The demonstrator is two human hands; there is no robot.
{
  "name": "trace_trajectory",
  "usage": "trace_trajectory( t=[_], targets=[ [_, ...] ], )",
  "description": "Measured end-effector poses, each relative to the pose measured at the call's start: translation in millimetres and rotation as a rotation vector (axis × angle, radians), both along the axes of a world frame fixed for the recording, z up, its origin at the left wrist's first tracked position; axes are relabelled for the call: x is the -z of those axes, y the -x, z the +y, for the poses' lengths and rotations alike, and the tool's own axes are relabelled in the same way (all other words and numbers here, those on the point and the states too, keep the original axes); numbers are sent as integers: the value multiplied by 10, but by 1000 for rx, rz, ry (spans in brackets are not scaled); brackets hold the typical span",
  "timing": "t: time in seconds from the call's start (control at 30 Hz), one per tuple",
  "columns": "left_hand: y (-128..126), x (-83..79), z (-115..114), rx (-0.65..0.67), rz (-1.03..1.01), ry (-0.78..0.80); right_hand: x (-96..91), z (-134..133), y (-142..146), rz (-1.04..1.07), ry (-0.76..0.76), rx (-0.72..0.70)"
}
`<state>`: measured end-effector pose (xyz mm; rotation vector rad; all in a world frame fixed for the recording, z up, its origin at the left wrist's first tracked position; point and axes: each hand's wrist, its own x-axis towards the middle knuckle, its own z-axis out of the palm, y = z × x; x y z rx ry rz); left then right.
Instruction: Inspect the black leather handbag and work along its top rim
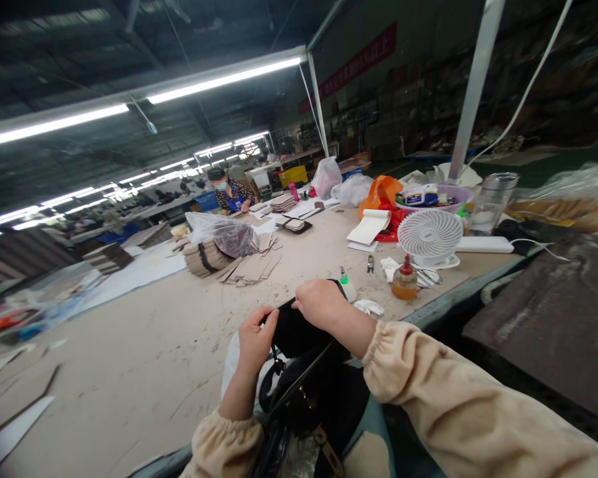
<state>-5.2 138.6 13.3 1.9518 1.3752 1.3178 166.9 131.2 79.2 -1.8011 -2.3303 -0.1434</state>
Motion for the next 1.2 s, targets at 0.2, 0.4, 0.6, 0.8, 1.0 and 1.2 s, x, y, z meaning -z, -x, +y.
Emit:
trace_trajectory(
  t=[0.2, 0.4, 0.6, 0.8, 1.0, 1.2],
  targets=[
    [-14, 22, 52, -28, 24, -42, -23, -22, -123, 2, 7, 15],
    [-8, 18, 37, -19, 36, -39, -33, -5, -151, 23, 8, 49],
    [-8, 20, 10, -13, 56, -41, -30, 11, -158, 38, 17, 70],
    [-4, 46, -1, -9, 77, -59, -47, 0, -139, 36, 11, 81],
    [0, -44, 48, 115, 106, 4, -41, 28, -127, 26, -11, 87],
    [-18, -207, 86, 103, 387, 46, -25, 29, -104, 20, -18, 75]
  ],
)
